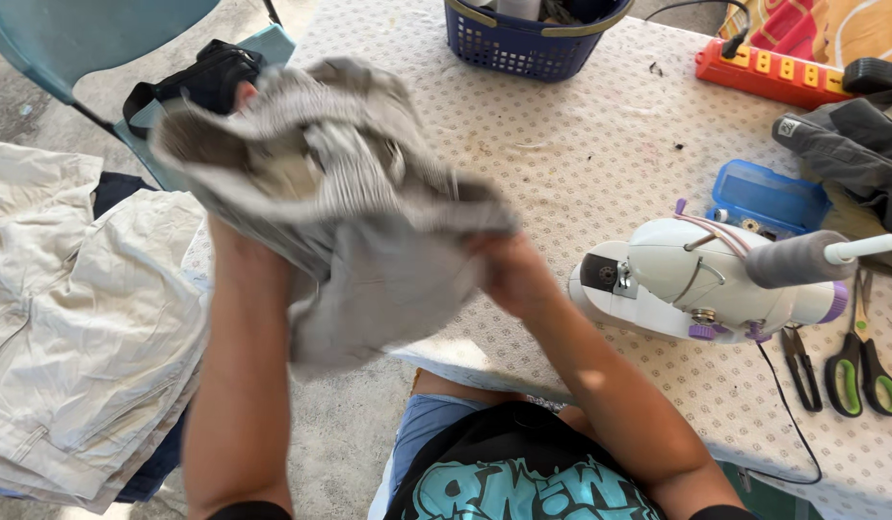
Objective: The person adjusts a sewing machine, then uses scissors to trim the hem of a pair of light-colored shorts. The person folds the hem and prepares the garment for sewing.
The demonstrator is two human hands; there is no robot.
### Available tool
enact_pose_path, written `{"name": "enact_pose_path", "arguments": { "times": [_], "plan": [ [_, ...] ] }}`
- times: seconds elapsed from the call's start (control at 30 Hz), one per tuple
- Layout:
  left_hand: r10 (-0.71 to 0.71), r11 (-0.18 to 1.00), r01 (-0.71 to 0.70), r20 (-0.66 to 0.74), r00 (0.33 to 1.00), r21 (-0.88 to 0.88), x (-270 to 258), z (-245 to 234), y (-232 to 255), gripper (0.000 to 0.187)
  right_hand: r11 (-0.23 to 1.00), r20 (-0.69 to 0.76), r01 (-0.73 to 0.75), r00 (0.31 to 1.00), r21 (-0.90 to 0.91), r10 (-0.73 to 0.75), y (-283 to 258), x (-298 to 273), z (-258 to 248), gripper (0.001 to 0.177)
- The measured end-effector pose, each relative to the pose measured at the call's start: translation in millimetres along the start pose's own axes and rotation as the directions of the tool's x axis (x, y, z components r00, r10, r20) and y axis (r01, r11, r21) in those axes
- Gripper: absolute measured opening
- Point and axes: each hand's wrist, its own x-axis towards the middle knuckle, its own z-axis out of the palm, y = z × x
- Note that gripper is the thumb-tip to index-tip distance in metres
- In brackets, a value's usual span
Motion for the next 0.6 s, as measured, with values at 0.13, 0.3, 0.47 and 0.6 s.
{"name": "enact_pose_path", "arguments": {
  "times": [0.13, 0.3, 0.47, 0.6],
  "plan": [
    [0.036, 0.987, -0.038, 0.015, 0.999, 0.154, 18, -21, 38, 0.036, 0.989, -0.357, 0.055, 0.934, 0.140, -0.001, -69, 7, -7, 0.039],
    [-0.024, 0.975, 0.038, -0.065, 0.998, 0.219, 20, -16, 35, 0.067, 0.995, -0.638, 0.099, 0.767, 0.016, -0.066, -71, 31, -11, 0.039],
    [0.002, 0.909, -0.046, 0.106, 0.994, 0.414, -9, -11, 24, 0.131, 0.989, -0.626, 0.098, 0.780, 0.114, -0.006, -44, 20, -4, 0.053],
    [-0.037, 0.301, 0.039, -0.029, 0.999, 0.953, -48, -8, -28, 0.151, 1.000, -0.734, -0.030, 0.679, -0.001, 0.020, -8, -6, 14, 0.057]
  ]
}}
